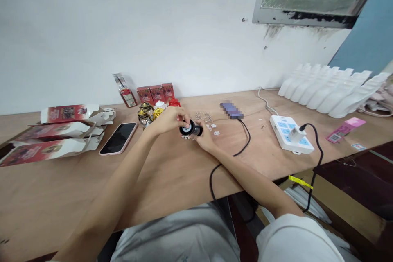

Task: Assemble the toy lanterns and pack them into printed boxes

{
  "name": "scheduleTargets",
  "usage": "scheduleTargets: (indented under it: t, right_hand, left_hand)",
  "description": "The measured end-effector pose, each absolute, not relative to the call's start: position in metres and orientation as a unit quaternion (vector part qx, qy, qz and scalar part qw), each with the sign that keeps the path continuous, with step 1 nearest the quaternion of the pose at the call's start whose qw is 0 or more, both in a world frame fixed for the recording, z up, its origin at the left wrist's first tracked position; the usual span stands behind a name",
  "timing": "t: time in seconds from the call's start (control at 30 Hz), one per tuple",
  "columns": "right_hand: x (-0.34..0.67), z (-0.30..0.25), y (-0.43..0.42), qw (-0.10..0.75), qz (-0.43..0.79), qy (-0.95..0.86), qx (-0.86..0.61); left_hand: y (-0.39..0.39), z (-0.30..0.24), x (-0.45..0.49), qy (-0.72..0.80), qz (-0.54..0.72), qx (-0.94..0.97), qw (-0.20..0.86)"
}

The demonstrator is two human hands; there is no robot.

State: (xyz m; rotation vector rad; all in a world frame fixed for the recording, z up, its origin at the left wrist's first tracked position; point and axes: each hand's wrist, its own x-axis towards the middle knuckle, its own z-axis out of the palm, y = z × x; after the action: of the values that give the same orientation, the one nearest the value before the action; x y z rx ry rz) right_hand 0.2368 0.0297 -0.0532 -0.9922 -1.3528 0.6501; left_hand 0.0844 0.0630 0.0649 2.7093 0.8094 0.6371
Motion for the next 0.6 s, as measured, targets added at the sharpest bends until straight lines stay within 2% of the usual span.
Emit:
scheduleTargets:
  t: [0.13, 0.37, 0.53, 0.6]
  right_hand:
    - [0.238, -0.053, 0.026, 0.608, 0.244, -0.632, -0.413]
    - [0.241, -0.056, 0.025, 0.61, 0.203, -0.642, -0.418]
    - [0.244, -0.057, 0.035, 0.652, 0.206, -0.601, -0.414]
    - [0.251, -0.056, 0.042, 0.682, 0.202, -0.561, -0.423]
  left_hand:
    - [0.067, 0.06, 0.081, 0.323, 0.237, 0.887, 0.229]
    - [0.072, 0.041, 0.08, 0.334, 0.206, 0.78, 0.488]
    - [0.077, 0.026, 0.087, 0.293, 0.28, 0.708, 0.578]
    - [0.081, 0.02, 0.094, 0.264, 0.339, 0.713, 0.554]
